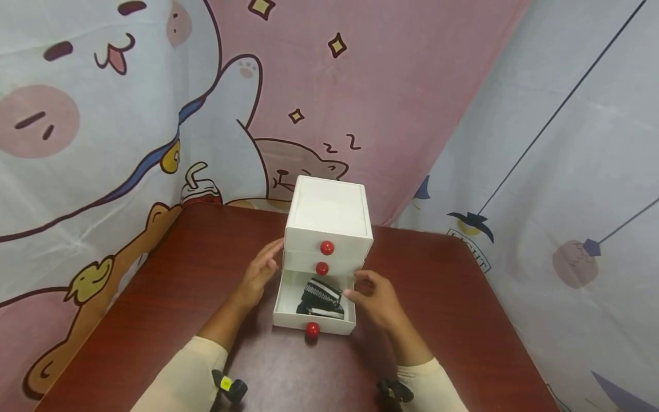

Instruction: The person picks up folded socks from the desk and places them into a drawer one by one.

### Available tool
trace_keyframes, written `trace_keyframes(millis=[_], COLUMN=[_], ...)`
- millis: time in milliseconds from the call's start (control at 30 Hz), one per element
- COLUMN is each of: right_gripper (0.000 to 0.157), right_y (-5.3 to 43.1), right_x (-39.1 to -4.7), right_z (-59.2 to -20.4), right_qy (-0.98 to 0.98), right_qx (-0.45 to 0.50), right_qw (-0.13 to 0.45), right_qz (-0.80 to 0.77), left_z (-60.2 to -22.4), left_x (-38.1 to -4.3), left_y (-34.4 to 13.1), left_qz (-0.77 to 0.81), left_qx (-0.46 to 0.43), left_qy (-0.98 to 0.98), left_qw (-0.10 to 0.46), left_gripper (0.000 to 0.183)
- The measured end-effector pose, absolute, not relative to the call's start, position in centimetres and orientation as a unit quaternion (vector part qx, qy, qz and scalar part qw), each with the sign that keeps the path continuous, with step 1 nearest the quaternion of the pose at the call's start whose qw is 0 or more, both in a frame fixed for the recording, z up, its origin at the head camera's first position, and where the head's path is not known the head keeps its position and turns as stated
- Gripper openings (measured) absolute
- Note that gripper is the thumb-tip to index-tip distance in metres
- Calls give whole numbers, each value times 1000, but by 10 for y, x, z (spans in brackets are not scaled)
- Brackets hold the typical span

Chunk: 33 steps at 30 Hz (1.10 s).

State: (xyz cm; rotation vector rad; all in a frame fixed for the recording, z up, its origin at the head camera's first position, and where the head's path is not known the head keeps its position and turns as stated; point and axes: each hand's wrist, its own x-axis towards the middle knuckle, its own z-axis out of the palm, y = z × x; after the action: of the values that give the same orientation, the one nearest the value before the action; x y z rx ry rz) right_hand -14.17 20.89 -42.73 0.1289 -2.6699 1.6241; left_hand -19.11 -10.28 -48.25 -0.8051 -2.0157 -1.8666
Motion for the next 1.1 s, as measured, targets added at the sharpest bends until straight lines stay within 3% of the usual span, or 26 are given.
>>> trace_keyframes(millis=[167,333,567,667,867,1100], right_gripper=[54,75,108,114,93,61], right_y=[218,225,233,237,230,209], right_x=[-142,-143,-146,-145,-124,-84], right_z=[-432,-436,-446,-450,-450,-445], right_qy=[-863,-887,-885,-882,-918,-936], right_qx=[37,24,24,33,22,-43], right_qw=[23,27,-39,-61,-39,7], right_qz=[503,460,464,467,393,351], left_z=[-482,-482,-485,-487,-491,-494], left_x=[-191,-192,-189,-187,-187,-190], left_y=[-103,-106,-109,-111,-112,-112], left_qz=[-640,-625,-603,-604,-605,-618], left_qx=[-278,-277,-262,-263,-279,-286], left_qy=[-703,-724,-753,-751,-744,-729], left_qw=[136,92,39,36,55,70], left_gripper=[66,82,113,109,88,88])
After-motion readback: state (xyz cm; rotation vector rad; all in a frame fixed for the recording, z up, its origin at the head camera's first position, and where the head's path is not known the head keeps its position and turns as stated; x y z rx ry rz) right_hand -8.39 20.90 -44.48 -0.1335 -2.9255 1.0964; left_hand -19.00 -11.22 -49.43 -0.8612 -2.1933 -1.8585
